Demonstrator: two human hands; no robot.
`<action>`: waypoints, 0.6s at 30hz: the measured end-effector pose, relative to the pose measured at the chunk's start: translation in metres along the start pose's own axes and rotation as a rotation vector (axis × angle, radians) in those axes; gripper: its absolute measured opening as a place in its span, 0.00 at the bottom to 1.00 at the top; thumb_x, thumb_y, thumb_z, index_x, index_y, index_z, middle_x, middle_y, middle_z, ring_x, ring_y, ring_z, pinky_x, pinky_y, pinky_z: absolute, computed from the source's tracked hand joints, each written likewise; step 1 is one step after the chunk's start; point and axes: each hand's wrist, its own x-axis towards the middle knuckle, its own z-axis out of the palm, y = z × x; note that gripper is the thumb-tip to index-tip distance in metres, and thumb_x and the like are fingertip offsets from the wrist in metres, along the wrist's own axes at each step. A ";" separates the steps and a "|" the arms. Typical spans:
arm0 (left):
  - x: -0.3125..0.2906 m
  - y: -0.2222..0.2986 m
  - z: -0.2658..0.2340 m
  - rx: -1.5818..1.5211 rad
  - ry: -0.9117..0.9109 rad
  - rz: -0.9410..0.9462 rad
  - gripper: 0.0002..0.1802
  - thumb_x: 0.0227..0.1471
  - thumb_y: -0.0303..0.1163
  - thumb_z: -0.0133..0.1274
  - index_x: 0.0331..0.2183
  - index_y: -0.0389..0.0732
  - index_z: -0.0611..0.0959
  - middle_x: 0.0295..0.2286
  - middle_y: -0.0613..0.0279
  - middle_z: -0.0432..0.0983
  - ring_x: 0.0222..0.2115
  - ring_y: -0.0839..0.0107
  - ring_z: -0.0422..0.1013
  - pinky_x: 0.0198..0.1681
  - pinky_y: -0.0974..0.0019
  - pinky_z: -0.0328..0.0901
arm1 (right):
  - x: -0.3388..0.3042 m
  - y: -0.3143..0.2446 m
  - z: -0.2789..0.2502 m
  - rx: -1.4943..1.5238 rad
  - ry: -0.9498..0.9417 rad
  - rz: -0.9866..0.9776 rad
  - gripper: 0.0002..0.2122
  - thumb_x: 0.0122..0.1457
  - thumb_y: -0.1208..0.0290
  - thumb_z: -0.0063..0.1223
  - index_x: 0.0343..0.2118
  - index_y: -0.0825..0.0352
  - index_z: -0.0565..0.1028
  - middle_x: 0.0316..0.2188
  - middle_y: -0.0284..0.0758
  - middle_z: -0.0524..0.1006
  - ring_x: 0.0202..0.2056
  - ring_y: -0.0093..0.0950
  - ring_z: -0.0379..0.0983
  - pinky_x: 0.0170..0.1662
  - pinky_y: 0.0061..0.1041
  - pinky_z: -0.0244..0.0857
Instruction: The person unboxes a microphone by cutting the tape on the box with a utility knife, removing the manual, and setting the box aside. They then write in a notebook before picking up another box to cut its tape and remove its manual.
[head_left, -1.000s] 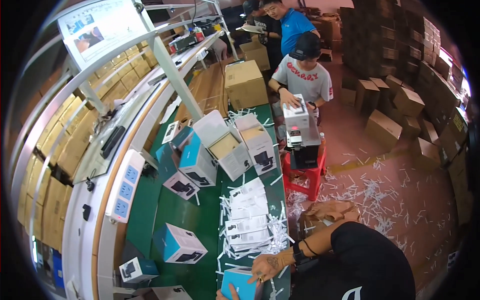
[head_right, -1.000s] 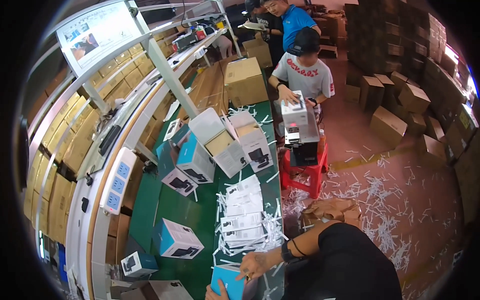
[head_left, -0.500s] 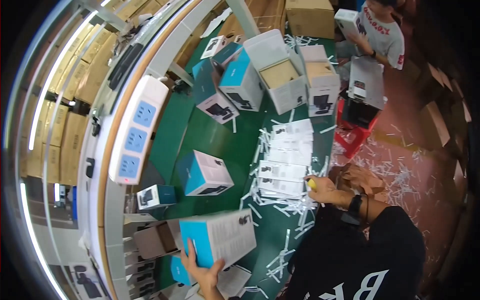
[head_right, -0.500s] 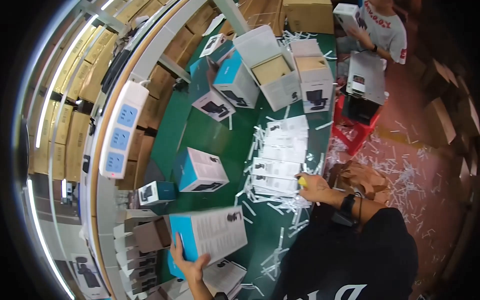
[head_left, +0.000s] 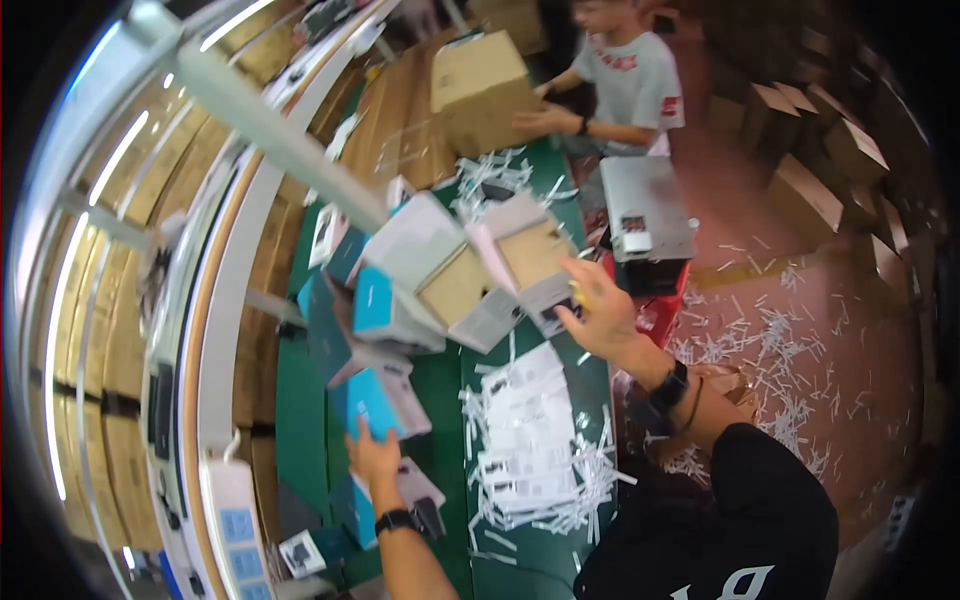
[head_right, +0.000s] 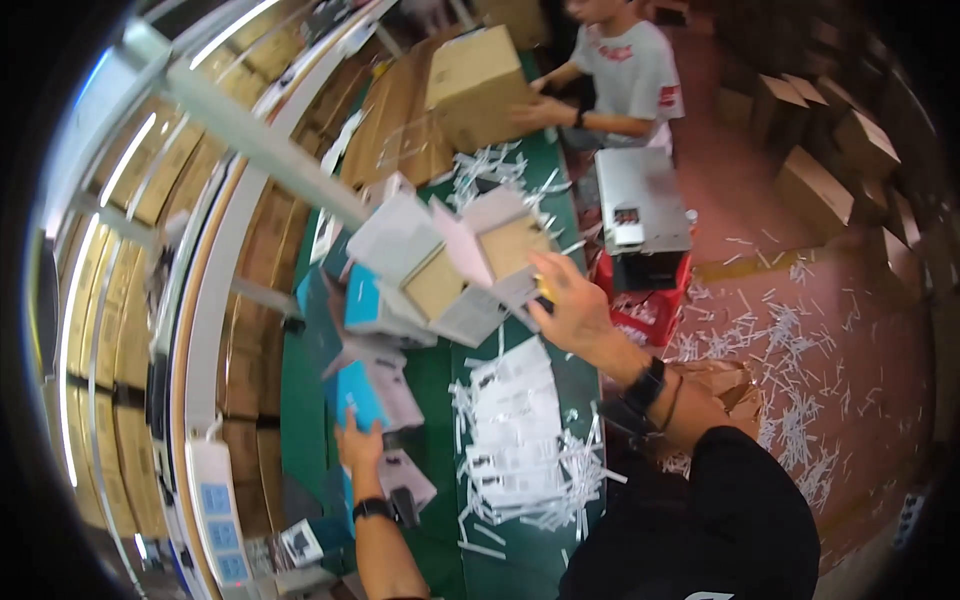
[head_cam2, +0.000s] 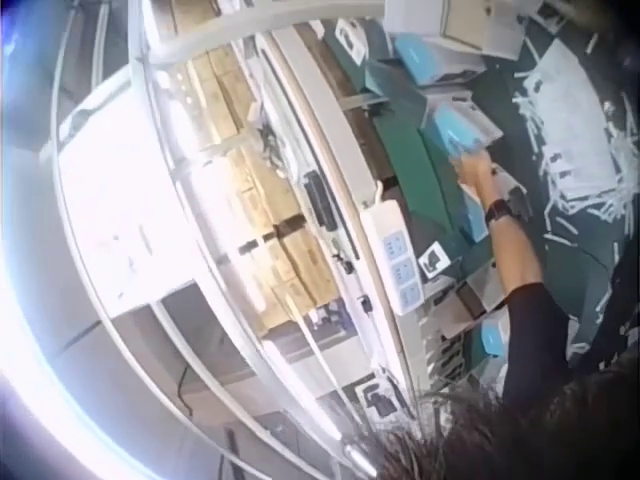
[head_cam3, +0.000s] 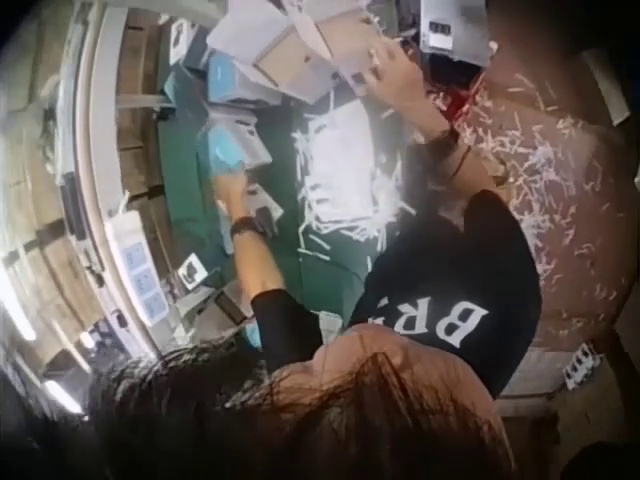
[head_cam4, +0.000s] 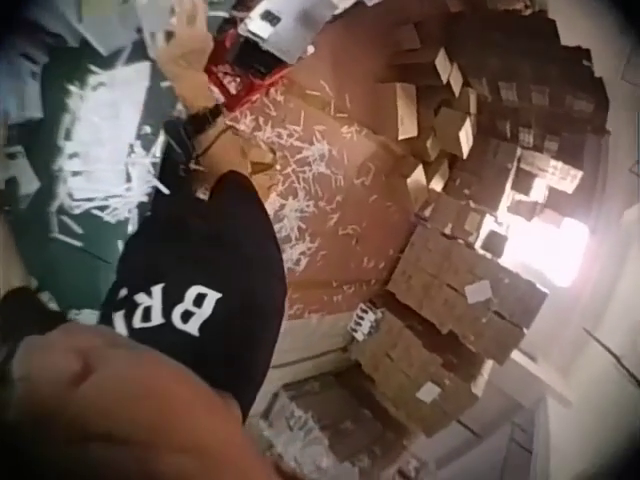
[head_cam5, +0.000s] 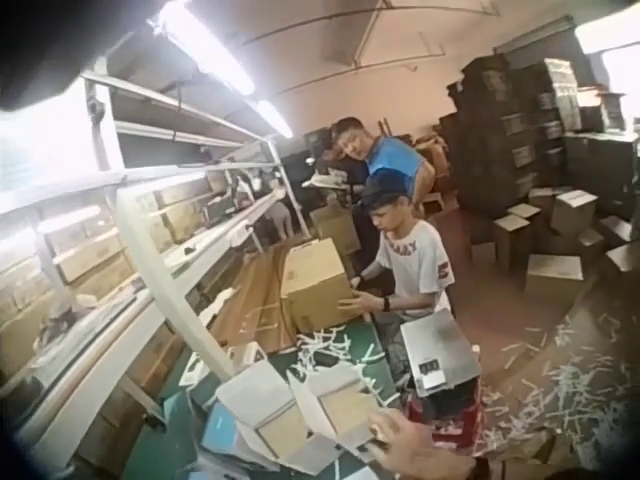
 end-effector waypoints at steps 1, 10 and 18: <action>0.007 -0.027 0.014 -0.044 0.055 0.000 0.49 0.43 0.55 0.64 0.66 0.60 0.65 0.64 0.36 0.53 0.62 0.38 0.57 0.64 0.40 0.53 | 0.021 -0.001 0.000 -0.077 -0.038 -0.004 0.12 0.52 0.70 0.60 0.40 0.62 0.79 0.34 0.41 0.79 0.36 0.45 0.78 0.38 0.38 0.74; -0.203 0.059 -0.033 -0.653 -0.088 0.708 0.53 0.41 0.40 0.70 0.65 0.36 0.63 0.64 0.33 0.53 0.65 0.40 0.51 0.67 0.46 0.50 | 0.054 -0.010 -0.037 -0.492 -0.545 -0.446 0.08 0.48 0.70 0.58 0.33 0.63 0.78 0.30 0.39 0.80 0.32 0.41 0.79 0.34 0.39 0.74; -0.356 0.010 0.007 -1.411 -0.234 0.347 0.56 0.39 0.33 0.71 0.65 0.33 0.58 0.63 0.46 0.57 0.62 0.51 0.57 0.64 0.52 0.54 | -0.086 -0.209 -0.027 0.384 -0.729 -0.666 0.03 0.45 0.70 0.56 0.22 0.62 0.75 0.18 0.37 0.75 0.19 0.36 0.73 0.23 0.35 0.68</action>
